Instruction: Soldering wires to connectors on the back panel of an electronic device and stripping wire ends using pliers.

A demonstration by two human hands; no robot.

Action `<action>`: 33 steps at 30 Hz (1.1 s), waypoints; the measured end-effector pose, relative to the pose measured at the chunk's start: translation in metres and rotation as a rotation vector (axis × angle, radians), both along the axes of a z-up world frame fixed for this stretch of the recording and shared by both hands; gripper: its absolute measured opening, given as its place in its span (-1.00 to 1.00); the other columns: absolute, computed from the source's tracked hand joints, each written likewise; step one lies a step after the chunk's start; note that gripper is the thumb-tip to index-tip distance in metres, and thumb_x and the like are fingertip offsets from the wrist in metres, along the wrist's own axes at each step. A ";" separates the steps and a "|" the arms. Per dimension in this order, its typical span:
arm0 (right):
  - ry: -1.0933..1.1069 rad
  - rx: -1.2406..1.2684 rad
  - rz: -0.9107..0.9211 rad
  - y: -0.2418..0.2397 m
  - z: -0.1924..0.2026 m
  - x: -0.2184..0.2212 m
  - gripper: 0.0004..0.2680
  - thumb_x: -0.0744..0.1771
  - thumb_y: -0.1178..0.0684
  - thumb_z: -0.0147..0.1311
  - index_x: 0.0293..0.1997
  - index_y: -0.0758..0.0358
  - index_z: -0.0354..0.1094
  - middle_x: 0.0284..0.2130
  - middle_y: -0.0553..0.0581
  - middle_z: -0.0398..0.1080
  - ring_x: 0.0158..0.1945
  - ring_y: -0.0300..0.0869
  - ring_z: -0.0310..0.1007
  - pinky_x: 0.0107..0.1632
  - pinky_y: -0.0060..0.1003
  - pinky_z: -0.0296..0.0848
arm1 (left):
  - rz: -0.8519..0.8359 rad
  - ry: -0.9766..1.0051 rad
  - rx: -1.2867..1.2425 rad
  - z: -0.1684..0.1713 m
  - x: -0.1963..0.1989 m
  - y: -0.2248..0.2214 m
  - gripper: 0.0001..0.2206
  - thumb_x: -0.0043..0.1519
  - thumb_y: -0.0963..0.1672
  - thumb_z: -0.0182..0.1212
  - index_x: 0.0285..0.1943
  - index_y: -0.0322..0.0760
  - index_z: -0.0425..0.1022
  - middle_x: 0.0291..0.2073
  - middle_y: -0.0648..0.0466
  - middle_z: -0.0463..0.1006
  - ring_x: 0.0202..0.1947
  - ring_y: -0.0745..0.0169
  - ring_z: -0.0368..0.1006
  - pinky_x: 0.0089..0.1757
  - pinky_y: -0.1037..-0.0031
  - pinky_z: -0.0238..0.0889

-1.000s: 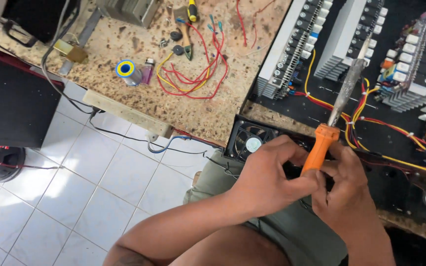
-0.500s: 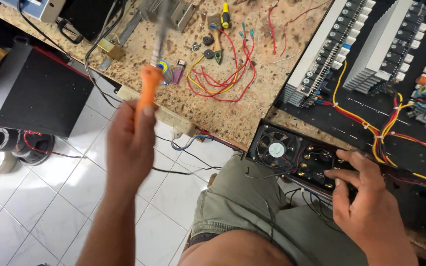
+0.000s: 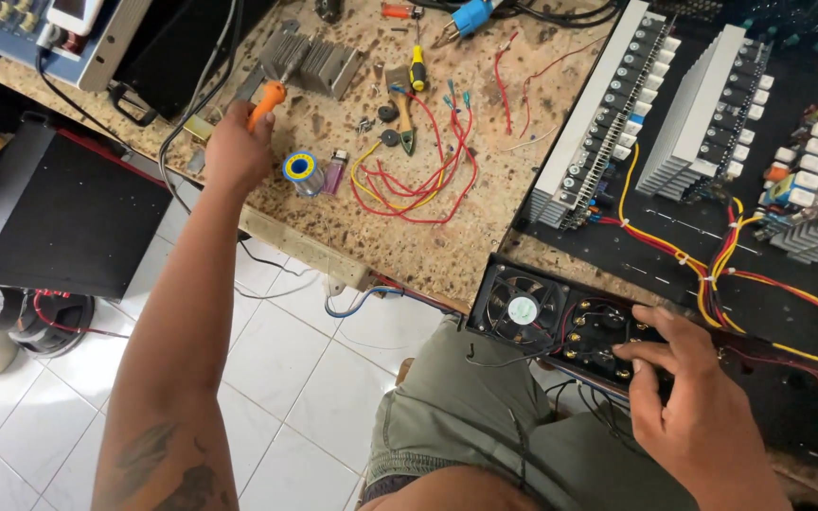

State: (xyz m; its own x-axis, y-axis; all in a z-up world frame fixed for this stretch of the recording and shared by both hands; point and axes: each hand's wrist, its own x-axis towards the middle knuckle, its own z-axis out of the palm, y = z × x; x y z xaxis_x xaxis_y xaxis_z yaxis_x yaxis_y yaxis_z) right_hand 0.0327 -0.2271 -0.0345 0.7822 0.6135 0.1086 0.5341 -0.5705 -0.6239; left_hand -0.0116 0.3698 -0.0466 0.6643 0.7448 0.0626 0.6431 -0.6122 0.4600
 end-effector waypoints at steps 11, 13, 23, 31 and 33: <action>0.270 -0.014 -0.028 0.009 0.025 -0.006 -0.55 0.40 0.12 -0.16 0.47 -0.11 -0.24 0.41 0.04 0.12 0.19 0.00 0.51 -0.23 0.19 0.67 | -0.608 -0.571 0.644 0.055 -0.020 -0.106 -0.92 0.64 -0.31 0.30 0.12 -0.67 0.55 -0.14 -0.27 0.45 -0.16 -0.20 0.37 -0.09 0.09 0.25; 0.142 0.067 0.031 0.005 0.019 -0.008 -0.51 0.41 0.22 -0.14 0.50 -0.07 -0.30 0.39 0.19 0.16 0.11 0.05 0.57 -0.20 0.13 0.63 | -0.720 -0.607 0.364 0.074 -0.024 -0.206 -0.94 0.52 -0.30 0.26 0.05 -0.61 0.54 -0.13 -0.24 0.52 -0.12 -0.18 0.43 -0.02 0.13 0.28; 0.140 0.116 0.064 0.006 0.016 -0.006 -0.51 0.39 0.27 -0.11 0.50 0.11 -0.24 0.36 0.26 0.23 0.13 0.11 0.58 -0.25 0.06 0.56 | -0.973 -0.179 0.120 0.032 -0.007 -0.391 -0.81 0.23 -0.05 0.21 -0.09 -0.13 0.65 -0.30 0.11 0.47 -0.21 -0.03 0.33 -0.24 0.14 0.13; 0.028 0.248 0.066 0.008 0.023 -0.006 -0.63 0.37 0.25 -0.12 0.38 0.30 0.02 0.24 0.28 0.28 -0.03 -0.08 0.64 0.15 -0.11 0.51 | -0.960 -0.123 0.069 0.036 0.001 -0.394 -0.91 0.20 -0.10 0.21 -0.32 -0.07 0.60 -0.42 0.17 0.43 -0.31 -0.02 0.34 -0.32 0.14 0.13; 0.187 0.304 -0.006 0.000 0.034 -0.007 -0.68 0.39 0.10 -0.16 0.32 0.32 0.17 0.20 0.23 0.25 -0.05 -0.12 0.65 0.15 -0.20 0.49 | -0.968 -0.127 0.051 0.038 0.001 -0.393 -0.89 0.22 -0.10 0.19 -0.35 -0.08 0.58 -0.42 0.16 0.43 -0.32 -0.02 0.34 -0.32 0.14 0.11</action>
